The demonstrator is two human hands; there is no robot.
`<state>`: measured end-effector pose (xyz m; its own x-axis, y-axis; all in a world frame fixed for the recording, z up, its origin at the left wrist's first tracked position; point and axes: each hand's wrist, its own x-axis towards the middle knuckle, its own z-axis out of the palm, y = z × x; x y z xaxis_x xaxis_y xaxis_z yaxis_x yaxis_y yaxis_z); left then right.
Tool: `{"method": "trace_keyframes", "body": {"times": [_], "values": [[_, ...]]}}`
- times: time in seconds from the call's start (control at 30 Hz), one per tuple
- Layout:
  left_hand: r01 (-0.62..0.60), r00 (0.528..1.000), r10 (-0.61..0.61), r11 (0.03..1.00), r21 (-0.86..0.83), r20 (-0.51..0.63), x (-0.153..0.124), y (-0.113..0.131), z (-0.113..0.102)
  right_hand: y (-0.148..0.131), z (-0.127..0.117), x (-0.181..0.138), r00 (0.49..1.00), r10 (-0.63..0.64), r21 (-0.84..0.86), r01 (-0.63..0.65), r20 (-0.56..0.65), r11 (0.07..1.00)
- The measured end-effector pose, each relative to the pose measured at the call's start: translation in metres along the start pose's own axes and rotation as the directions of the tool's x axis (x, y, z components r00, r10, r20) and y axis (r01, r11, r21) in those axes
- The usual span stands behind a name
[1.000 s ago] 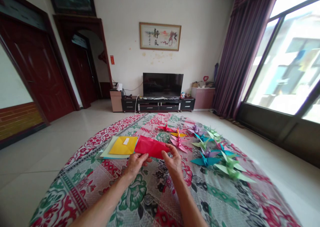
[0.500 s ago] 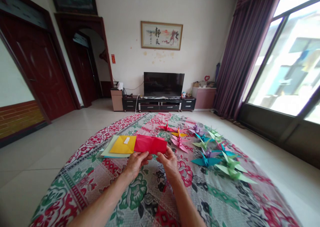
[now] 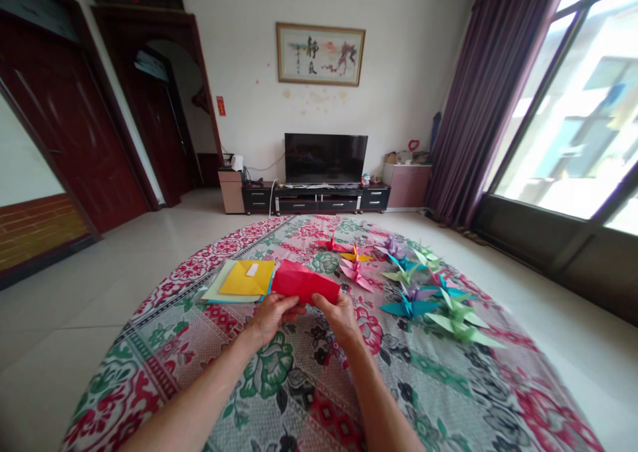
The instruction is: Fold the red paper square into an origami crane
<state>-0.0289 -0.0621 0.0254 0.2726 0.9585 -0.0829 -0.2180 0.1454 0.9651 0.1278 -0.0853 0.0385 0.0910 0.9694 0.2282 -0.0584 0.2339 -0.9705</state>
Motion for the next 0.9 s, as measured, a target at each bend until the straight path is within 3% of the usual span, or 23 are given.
{"method": "trace_keyframes", "body": {"times": [0.33,0.57,0.9], "values": [[0.031,1.000,-0.031,0.995,-0.091,0.003,0.000,0.000,0.002,-0.003,-0.002,-0.001,0.998,0.010,-0.045,-0.007,0.067,0.999],[0.040,0.999,-0.045,0.988,-0.147,-0.031,0.002,0.001,0.002,-0.012,-0.002,-0.004,1.000,0.024,-0.116,-0.022,0.015,0.993],[0.063,0.996,-0.065,0.997,-0.051,-0.054,0.002,-0.001,0.001,-0.006,-0.004,-0.002,0.996,0.016,-0.176,0.000,0.092,0.984]]}}
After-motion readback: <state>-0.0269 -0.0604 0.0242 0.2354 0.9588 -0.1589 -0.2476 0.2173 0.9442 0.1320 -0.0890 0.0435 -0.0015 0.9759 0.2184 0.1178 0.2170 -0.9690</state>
